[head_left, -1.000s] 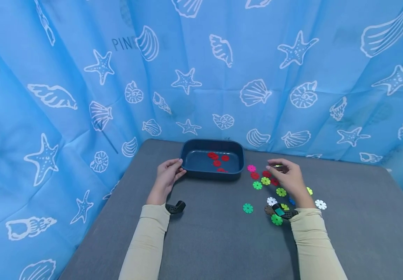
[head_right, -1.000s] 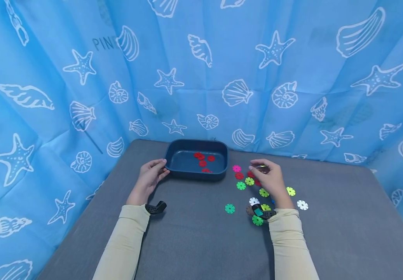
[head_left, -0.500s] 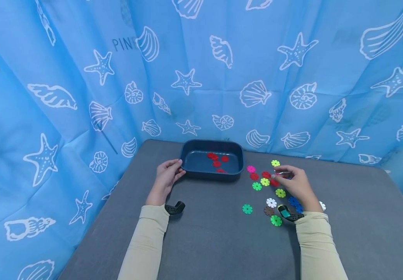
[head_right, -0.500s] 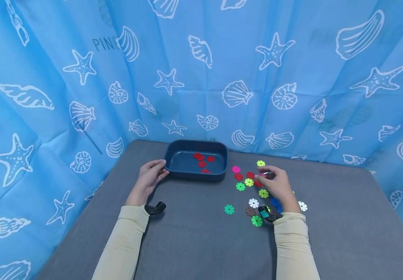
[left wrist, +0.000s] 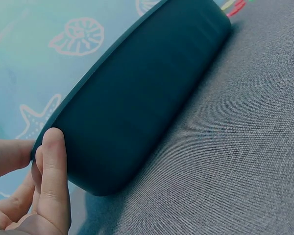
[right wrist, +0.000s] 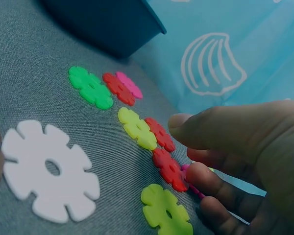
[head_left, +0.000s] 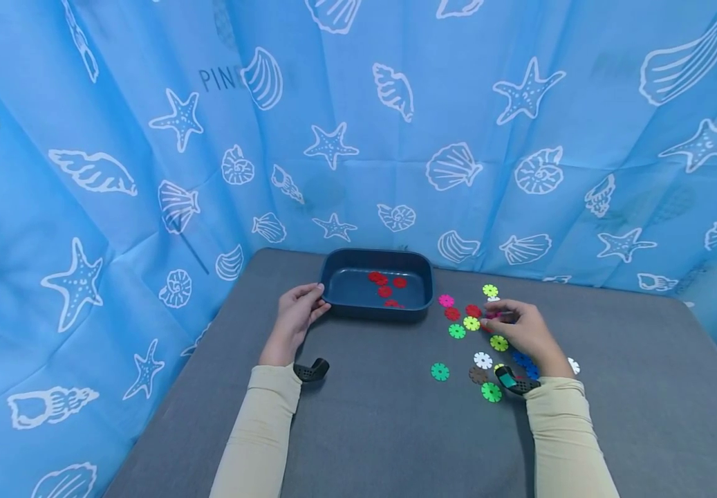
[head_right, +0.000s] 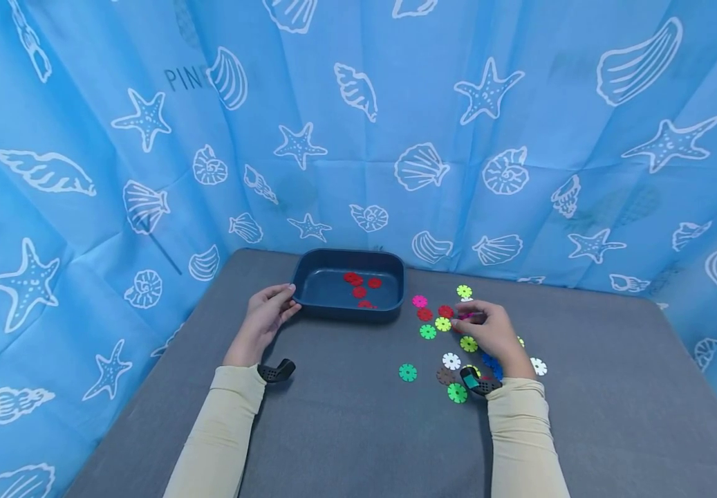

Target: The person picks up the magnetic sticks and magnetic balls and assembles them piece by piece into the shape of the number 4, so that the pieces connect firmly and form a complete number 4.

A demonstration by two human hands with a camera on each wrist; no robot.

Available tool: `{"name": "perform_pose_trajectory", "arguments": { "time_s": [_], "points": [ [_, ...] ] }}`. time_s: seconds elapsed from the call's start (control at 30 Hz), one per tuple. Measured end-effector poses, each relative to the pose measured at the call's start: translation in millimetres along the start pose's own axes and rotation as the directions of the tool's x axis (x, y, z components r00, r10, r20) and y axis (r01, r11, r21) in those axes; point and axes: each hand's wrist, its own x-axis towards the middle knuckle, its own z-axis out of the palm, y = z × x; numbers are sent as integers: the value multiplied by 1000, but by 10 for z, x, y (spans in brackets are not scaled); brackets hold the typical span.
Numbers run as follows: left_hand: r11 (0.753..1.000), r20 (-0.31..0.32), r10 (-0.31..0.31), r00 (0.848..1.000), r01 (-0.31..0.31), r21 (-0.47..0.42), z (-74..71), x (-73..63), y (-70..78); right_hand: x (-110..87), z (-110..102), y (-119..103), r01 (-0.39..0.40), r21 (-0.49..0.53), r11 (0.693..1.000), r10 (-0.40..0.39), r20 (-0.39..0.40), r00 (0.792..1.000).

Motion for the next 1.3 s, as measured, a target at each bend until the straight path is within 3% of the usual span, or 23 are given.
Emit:
{"name": "perform_pose_trajectory", "arguments": {
  "time_s": [1.3],
  "points": [
    [1000,0,0,1000,0,11,13,-24,7,27,24,83,3,-38,999,-2,15,1000]
  ]
}}
